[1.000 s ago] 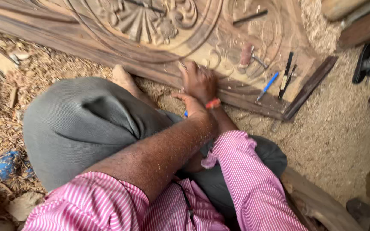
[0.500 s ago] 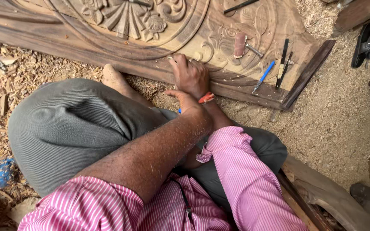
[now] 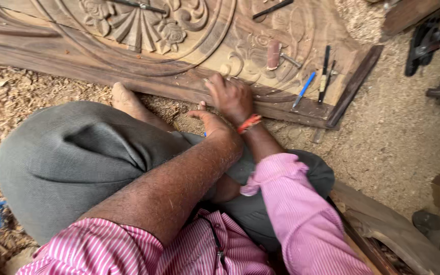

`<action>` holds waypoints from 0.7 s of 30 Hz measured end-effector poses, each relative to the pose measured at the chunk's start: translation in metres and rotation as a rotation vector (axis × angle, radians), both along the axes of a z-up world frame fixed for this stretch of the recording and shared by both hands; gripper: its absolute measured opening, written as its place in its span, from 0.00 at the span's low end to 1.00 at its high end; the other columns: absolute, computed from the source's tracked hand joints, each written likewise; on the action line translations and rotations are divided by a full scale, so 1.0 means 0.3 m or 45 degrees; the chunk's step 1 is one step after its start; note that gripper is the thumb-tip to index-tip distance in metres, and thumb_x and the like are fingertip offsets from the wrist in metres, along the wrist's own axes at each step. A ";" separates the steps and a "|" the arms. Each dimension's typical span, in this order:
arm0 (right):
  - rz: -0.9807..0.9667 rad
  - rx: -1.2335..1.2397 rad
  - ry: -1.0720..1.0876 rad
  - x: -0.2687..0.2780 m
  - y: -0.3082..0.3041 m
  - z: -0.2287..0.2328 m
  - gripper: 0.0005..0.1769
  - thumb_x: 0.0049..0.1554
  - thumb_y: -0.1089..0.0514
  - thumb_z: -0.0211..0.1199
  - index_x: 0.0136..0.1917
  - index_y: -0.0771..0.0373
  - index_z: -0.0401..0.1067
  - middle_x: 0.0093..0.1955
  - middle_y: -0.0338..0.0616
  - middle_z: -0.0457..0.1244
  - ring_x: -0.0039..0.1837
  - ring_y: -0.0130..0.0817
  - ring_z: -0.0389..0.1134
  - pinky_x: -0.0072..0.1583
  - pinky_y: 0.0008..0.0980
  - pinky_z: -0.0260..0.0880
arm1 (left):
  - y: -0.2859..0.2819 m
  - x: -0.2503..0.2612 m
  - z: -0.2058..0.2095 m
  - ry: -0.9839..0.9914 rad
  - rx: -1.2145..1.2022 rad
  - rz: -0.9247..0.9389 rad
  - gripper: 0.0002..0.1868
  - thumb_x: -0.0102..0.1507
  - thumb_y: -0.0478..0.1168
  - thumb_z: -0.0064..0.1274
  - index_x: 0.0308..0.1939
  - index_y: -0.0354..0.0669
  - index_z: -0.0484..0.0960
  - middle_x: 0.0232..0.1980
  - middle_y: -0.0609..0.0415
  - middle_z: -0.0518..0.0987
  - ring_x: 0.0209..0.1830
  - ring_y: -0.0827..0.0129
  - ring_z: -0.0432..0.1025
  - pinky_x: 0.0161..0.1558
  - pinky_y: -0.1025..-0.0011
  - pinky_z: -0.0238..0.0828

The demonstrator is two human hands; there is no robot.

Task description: The person sits on the floor and carves a decorative floral pattern into a large wooden panel. They use a chisel and a mallet to shape the wood, then switch to a sanding block to smooth the surface. Finally, they use a blue pen to mark specific areas on the carving.

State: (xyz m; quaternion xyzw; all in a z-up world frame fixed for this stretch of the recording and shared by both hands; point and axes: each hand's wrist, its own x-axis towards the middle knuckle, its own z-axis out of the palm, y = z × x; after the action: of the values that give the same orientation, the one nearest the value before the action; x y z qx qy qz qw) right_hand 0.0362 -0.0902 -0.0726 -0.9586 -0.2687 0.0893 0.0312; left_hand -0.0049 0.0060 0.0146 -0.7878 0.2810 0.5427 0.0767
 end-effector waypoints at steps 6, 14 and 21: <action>0.236 -0.203 -0.116 0.001 -0.261 0.181 0.14 0.66 0.47 0.61 0.49 0.57 0.65 0.29 0.44 0.63 0.33 0.45 0.68 0.36 0.45 0.66 | 0.026 0.026 0.055 0.052 -0.026 -0.048 0.43 0.61 0.55 0.66 0.76 0.52 0.67 0.82 0.43 0.57 0.79 0.32 0.51 0.56 0.29 0.60; 0.294 0.071 -0.227 -0.009 -0.199 0.160 0.10 0.67 0.50 0.57 0.49 0.57 0.63 0.37 0.43 0.65 0.41 0.44 0.70 0.44 0.46 0.67 | 0.004 0.005 0.013 -0.010 0.027 0.118 0.43 0.63 0.59 0.60 0.77 0.48 0.65 0.83 0.41 0.53 0.81 0.32 0.43 0.57 0.31 0.58; 0.206 -0.105 -0.150 -0.017 -0.301 0.178 0.15 0.65 0.46 0.59 0.50 0.59 0.65 0.31 0.46 0.63 0.35 0.47 0.68 0.38 0.46 0.68 | 0.006 -0.002 -0.030 0.042 0.041 0.023 0.44 0.64 0.59 0.58 0.78 0.45 0.61 0.83 0.33 0.47 0.82 0.33 0.38 0.59 0.31 0.56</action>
State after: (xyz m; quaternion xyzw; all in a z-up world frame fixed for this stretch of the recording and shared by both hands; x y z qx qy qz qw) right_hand 0.0310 -0.1805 -0.0192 -0.9378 -0.3427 0.0460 -0.0316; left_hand -0.0055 0.0077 0.0056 -0.7799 0.2664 0.5607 0.0799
